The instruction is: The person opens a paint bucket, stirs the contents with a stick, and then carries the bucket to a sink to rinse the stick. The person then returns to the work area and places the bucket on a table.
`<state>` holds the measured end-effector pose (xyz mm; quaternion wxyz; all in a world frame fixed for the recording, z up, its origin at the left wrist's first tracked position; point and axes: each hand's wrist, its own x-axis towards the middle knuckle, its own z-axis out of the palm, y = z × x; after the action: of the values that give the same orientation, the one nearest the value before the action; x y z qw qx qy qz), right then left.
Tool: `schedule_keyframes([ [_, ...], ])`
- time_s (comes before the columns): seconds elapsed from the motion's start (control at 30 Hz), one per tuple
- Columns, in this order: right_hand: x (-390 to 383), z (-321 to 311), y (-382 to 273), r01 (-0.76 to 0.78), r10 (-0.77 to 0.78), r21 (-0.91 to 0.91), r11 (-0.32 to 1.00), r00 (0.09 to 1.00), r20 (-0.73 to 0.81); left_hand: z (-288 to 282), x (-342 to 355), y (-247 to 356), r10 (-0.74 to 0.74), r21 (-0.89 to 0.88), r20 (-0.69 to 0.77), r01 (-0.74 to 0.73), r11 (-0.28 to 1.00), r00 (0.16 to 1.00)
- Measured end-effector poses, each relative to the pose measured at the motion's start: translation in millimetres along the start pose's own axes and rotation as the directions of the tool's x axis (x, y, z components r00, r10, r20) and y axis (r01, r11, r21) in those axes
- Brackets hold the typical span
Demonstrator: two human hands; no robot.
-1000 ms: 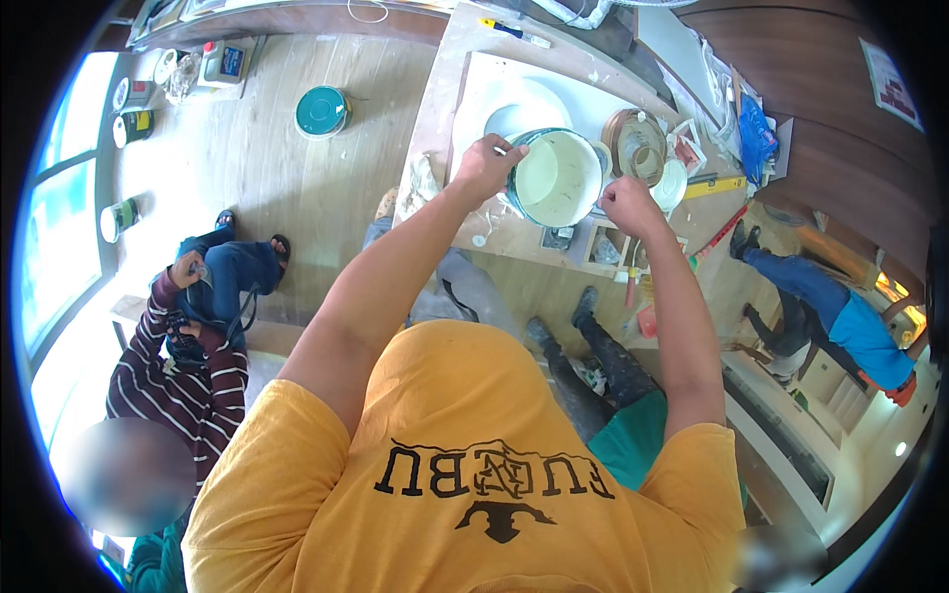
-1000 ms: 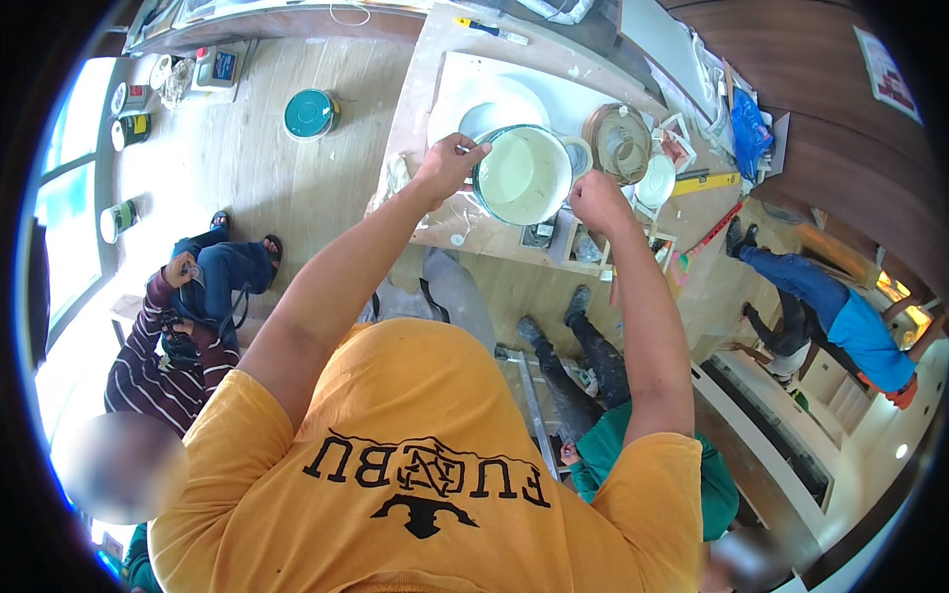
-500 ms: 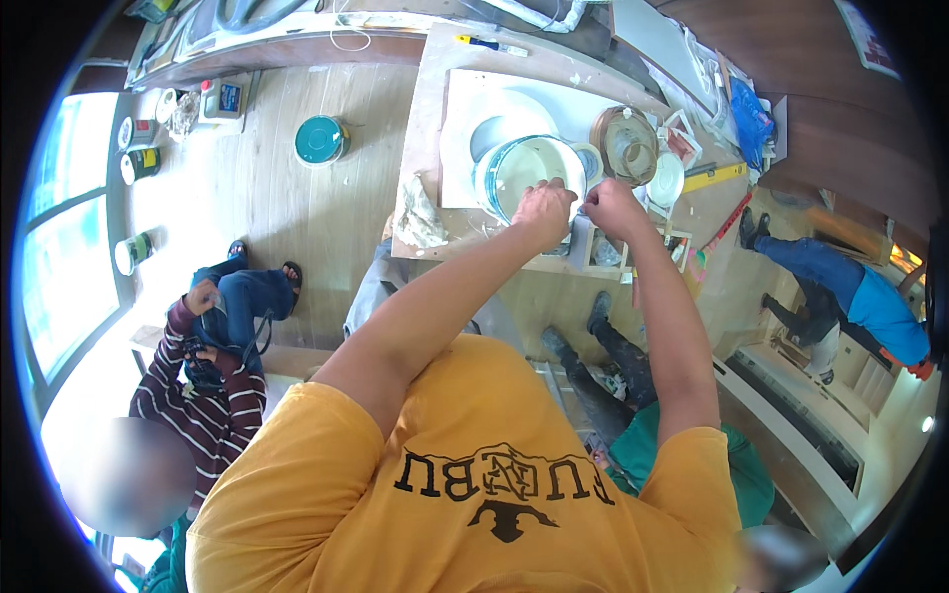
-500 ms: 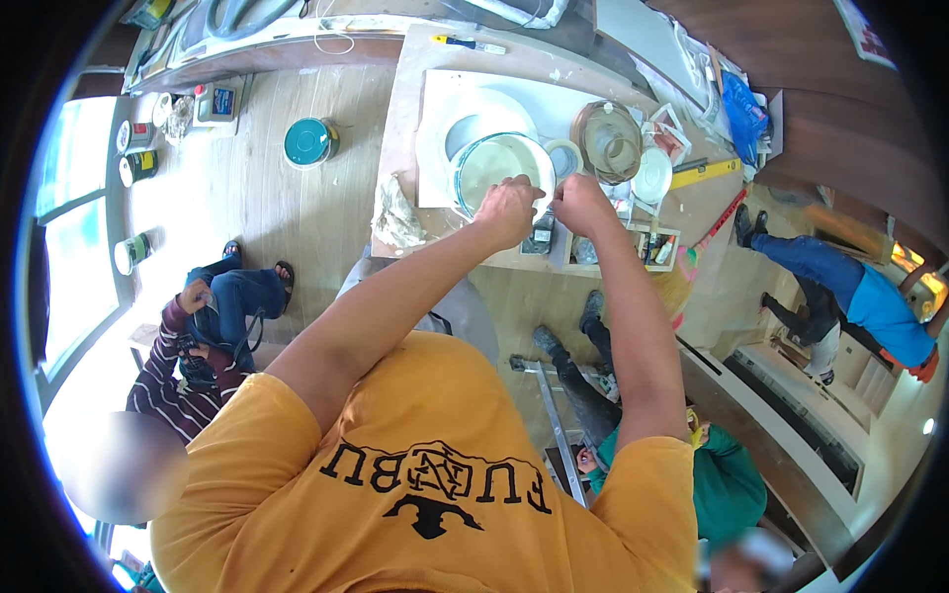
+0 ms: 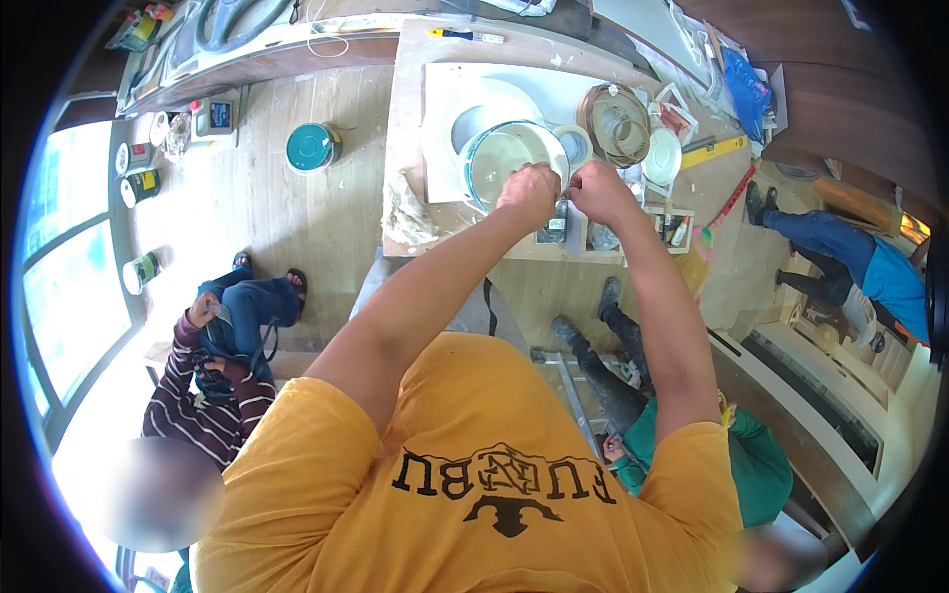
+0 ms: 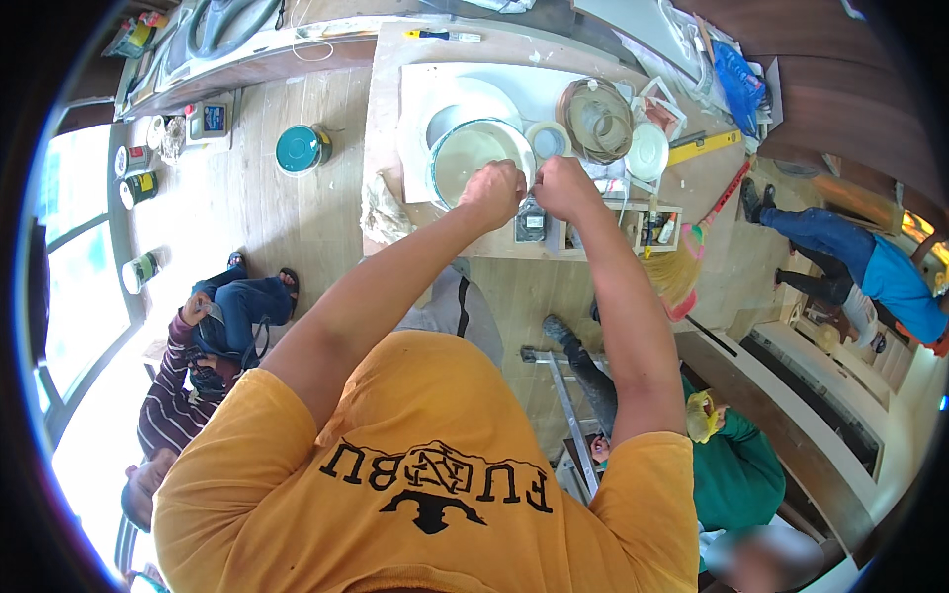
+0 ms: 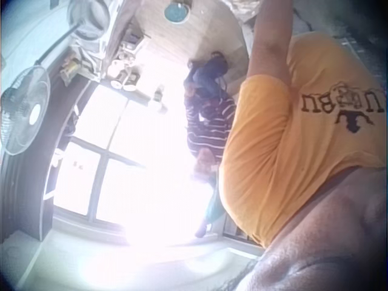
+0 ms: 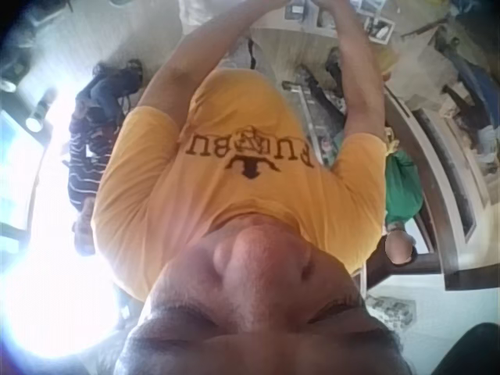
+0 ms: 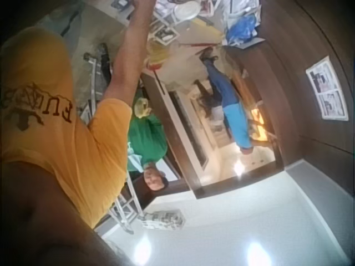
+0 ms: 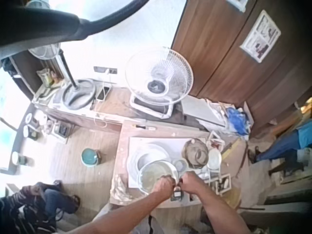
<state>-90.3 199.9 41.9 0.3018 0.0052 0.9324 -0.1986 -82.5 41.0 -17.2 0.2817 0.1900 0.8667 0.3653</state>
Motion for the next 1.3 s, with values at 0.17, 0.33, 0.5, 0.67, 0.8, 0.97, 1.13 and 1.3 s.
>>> schedule_keyframes([
  [0.17, -0.6, 3.4, 4.8, -0.017, 0.017, 0.010, 1.000, 1.000, -0.010, -3.9, -15.8, -1.4, 0.123, 0.134, -0.049, -0.115, 0.984, 0.991],
  [0.33, -3.4, 0.7, -4.3, -0.036, 0.036, -0.012, 0.999, 0.999, 0.015, -10.7, -36.3, -1.2, 0.178, 0.095, -0.093, -0.169, 0.981, 0.980],
  [0.5, -5.2, 8.2, -2.9, -0.060, 0.059, -0.055, 0.997, 0.998, -0.010, -12.0, -96.5, -2.8, 0.135, 0.078, 0.180, -0.151, 0.985, 0.974],
  [0.67, -10.7, 0.1, -17.0, -0.160, 0.160, -0.014, 0.987, 0.987, 0.000, 9.8, -100.5, -32.9, 0.063, 0.021, 0.150, -0.067, 0.998, 0.987],
  [0.8, -11.8, 1.5, -15.3, -0.103, 0.094, -0.058, 0.993, 0.987, -0.134, 2.9, -100.8, -58.7, -0.157, -0.441, 0.097, 0.183, 0.878, 0.983],
  [0.97, -6.7, -0.1, -17.8, -0.109, 0.095, -0.132, 0.985, 0.990, -0.107, -23.7, -93.7, -68.9, -0.358, -0.808, 0.414, 0.519, 0.278, 0.837],
  [1.13, -9.0, 3.8, -24.5, -0.158, 0.154, -0.072, 0.985, 0.987, -0.047, -28.6, -90.7, -62.6, -0.364, -0.843, 0.473, 0.533, 0.079, 0.802],
  [1.3, -11.2, 8.3, -26.7, -0.199, 0.200, -0.055, 0.978, 0.980, 0.013, -19.7, -89.6, -64.6, -0.362, -0.863, 0.452, 0.503, 0.053, 0.815],
])
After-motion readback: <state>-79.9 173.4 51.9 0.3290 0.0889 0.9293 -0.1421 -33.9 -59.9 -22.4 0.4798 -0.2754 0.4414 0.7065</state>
